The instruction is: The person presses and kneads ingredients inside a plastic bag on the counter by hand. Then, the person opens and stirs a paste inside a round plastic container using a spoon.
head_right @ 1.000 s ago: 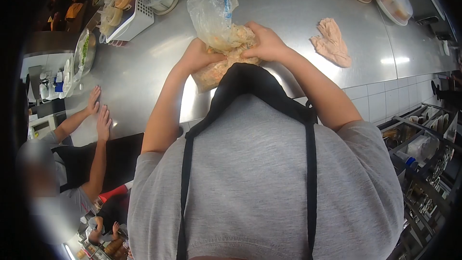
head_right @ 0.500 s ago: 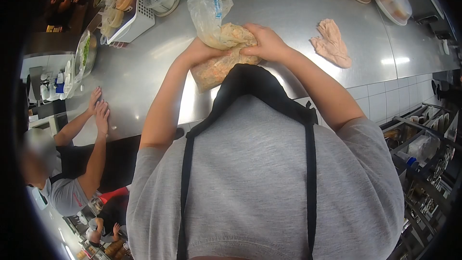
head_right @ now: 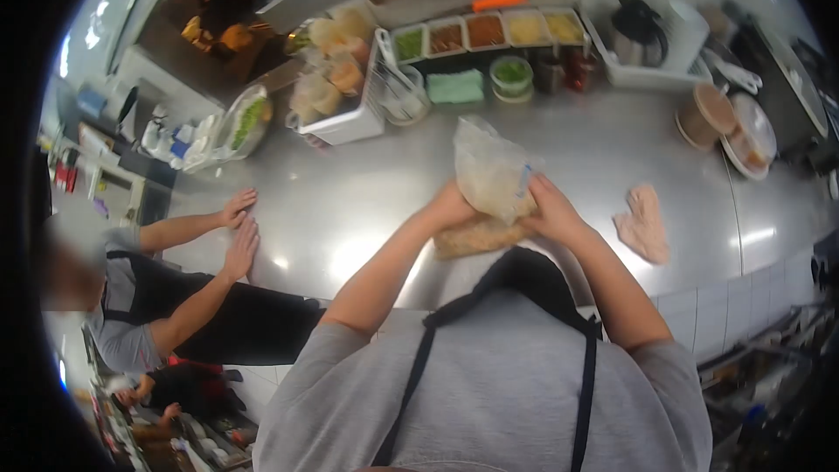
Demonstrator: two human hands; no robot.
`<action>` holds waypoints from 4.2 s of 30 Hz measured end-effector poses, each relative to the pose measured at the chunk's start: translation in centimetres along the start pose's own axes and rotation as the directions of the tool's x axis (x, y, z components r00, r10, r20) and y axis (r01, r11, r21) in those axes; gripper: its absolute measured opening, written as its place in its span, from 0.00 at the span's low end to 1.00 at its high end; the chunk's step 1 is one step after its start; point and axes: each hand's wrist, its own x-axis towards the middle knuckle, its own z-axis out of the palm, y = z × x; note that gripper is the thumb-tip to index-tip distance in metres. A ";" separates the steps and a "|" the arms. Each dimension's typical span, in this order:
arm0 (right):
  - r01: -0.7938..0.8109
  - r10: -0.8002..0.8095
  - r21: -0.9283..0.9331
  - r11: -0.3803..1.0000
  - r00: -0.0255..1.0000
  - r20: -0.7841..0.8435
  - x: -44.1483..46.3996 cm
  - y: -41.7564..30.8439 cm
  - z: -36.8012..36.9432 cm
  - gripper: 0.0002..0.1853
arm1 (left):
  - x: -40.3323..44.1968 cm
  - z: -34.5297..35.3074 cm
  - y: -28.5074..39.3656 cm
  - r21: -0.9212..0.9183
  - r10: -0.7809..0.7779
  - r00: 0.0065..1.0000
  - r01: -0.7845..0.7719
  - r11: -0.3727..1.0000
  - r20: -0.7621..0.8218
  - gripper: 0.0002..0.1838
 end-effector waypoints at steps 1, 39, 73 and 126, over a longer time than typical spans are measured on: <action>0.036 -0.036 -0.005 0.999 0.999 -0.002 0.3 -0.9 -0.9 0.38 | -0.1 -0.6 0.4 0.021 0.010 1.000 -0.010 1.000 -0.029 0.26; 0.052 -0.033 0.138 0.989 0.990 -0.137 -1.8 -0.4 -0.8 0.31 | -0.3 -2.0 2.4 0.131 0.190 0.966 -0.214 0.968 0.174 0.31; -0.061 0.071 0.061 0.996 0.983 -0.170 2.4 -4.9 -5.2 0.19 | 3.6 -7.7 10.9 -0.512 0.030 0.906 -0.265 0.817 -0.422 0.08; 0.273 -0.275 -0.354 0.895 0.960 0.045 6.9 -4.0 1.4 0.21 | -3.6 -2.3 -2.3 -0.481 -0.281 0.935 0.149 0.864 -0.216 0.23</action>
